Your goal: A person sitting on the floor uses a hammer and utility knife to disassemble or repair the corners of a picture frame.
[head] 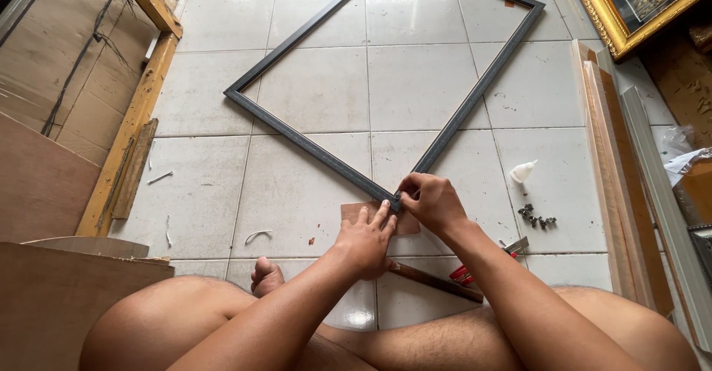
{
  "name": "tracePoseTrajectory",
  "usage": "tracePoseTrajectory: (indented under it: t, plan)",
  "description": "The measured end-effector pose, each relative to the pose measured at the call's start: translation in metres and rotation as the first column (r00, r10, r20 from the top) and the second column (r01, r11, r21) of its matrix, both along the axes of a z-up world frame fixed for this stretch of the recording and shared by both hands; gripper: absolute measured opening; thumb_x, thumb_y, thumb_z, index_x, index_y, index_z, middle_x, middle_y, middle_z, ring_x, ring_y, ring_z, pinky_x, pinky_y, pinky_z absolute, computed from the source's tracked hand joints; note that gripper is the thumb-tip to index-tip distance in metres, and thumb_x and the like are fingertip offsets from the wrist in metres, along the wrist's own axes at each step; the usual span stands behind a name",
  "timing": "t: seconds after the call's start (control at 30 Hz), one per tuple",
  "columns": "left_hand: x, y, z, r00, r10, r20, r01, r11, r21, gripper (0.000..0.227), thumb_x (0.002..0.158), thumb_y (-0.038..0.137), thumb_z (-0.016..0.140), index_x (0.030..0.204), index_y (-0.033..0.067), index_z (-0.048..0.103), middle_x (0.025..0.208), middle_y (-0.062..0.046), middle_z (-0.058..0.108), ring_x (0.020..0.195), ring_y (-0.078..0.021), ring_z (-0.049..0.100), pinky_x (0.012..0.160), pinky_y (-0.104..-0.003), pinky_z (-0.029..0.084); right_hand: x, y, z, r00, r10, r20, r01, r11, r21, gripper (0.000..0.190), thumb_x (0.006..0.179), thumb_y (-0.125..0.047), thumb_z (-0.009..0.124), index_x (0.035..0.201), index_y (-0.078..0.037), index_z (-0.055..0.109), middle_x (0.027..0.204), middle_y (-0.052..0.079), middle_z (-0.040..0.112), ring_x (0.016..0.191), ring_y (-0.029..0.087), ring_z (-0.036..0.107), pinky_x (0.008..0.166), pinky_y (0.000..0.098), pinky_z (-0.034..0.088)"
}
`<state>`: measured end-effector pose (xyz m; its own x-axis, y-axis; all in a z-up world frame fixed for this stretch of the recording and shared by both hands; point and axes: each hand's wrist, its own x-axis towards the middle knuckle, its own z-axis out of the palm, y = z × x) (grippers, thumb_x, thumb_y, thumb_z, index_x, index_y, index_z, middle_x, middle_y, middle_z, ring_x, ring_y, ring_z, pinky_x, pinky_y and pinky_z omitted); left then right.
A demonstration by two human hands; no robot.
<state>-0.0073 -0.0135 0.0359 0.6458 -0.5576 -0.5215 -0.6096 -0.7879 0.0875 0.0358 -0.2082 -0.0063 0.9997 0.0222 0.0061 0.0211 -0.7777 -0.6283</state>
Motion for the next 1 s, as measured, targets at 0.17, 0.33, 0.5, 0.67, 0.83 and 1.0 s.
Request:
tracePoseTrajectory:
  t: [0.17,0.33,0.5,0.67,0.83,1.0]
  plan:
    - [0.002,0.000,-0.006,1.000,0.004,0.003,-0.004,1.000,0.000,0.097,0.103,0.057,0.071,0.178,0.0099,0.033,0.189,-0.019,0.014,0.163,-0.0526,0.034,0.109,-0.073,0.051,-0.004,0.005,0.011,0.998,0.062,-0.014,-0.063,0.996,-0.066,0.015,0.094,-0.021,0.087,0.109,-0.021,0.090,0.095,0.008,0.086,0.092,0.027,0.085,0.081,0.0396,0.071]
    - [0.002,-0.001,-0.004,1.000,0.003,-0.003,-0.003,1.000,0.000,0.097,0.103,0.057,0.071,0.178,0.0097,0.032,0.189,-0.018,0.012,0.164,-0.0528,0.033,0.109,-0.074,0.051,-0.001,0.003,0.010,0.999,0.034,-0.037,-0.038,0.990,-0.135,0.015,0.100,-0.018,0.083,0.113,-0.019,0.090,0.099,0.010,0.086,0.096,0.028,0.086,0.084,0.0392,0.071]
    - [0.002,0.000,-0.007,1.000,0.005,0.009,-0.005,1.000,-0.013,0.097,0.102,0.056,0.073,0.178,0.0100,0.033,0.189,-0.019,0.014,0.163,-0.0530,0.034,0.108,-0.074,0.051,-0.003,0.000,0.006,0.995,-0.033,-0.095,0.035,0.999,0.023,0.017,0.099,-0.022,0.083,0.114,-0.019,0.090,0.099,0.010,0.085,0.099,0.030,0.084,0.086,0.0430,0.071]
    - [0.001,0.000,-0.005,1.000,-0.001,0.009,0.001,1.000,-0.005,0.096,0.103,0.057,0.071,0.178,0.0099,0.033,0.188,-0.019,0.015,0.163,-0.0530,0.034,0.109,-0.074,0.051,0.000,0.000,-0.008,0.998,-0.018,-0.066,0.026,0.992,0.123,0.016,0.092,-0.018,0.086,0.107,-0.022,0.091,0.095,0.010,0.082,0.098,0.030,0.083,0.087,0.0419,0.069]
    - [0.000,0.000,-0.002,1.000,-0.003,0.006,0.003,1.000,0.001,0.096,0.103,0.057,0.070,0.178,0.0099,0.032,0.189,-0.019,0.014,0.163,-0.0530,0.033,0.109,-0.074,0.051,0.000,-0.002,-0.008,0.997,-0.009,-0.071,0.016,0.994,0.107,0.016,0.091,-0.018,0.086,0.106,-0.018,0.091,0.094,0.014,0.081,0.097,0.032,0.082,0.087,0.0429,0.068]
    - [0.002,-0.001,-0.005,1.000,0.002,-0.006,-0.002,1.000,-0.012,0.096,0.103,0.056,0.072,0.178,0.0092,0.033,0.189,-0.020,0.013,0.163,-0.0538,0.033,0.109,-0.074,0.050,0.006,-0.013,-0.020,0.984,-0.078,-0.159,0.106,0.978,0.180,0.025,0.082,-0.019,0.089,0.107,-0.019,0.089,0.092,0.010,0.081,0.088,0.026,0.082,0.078,0.0381,0.067]
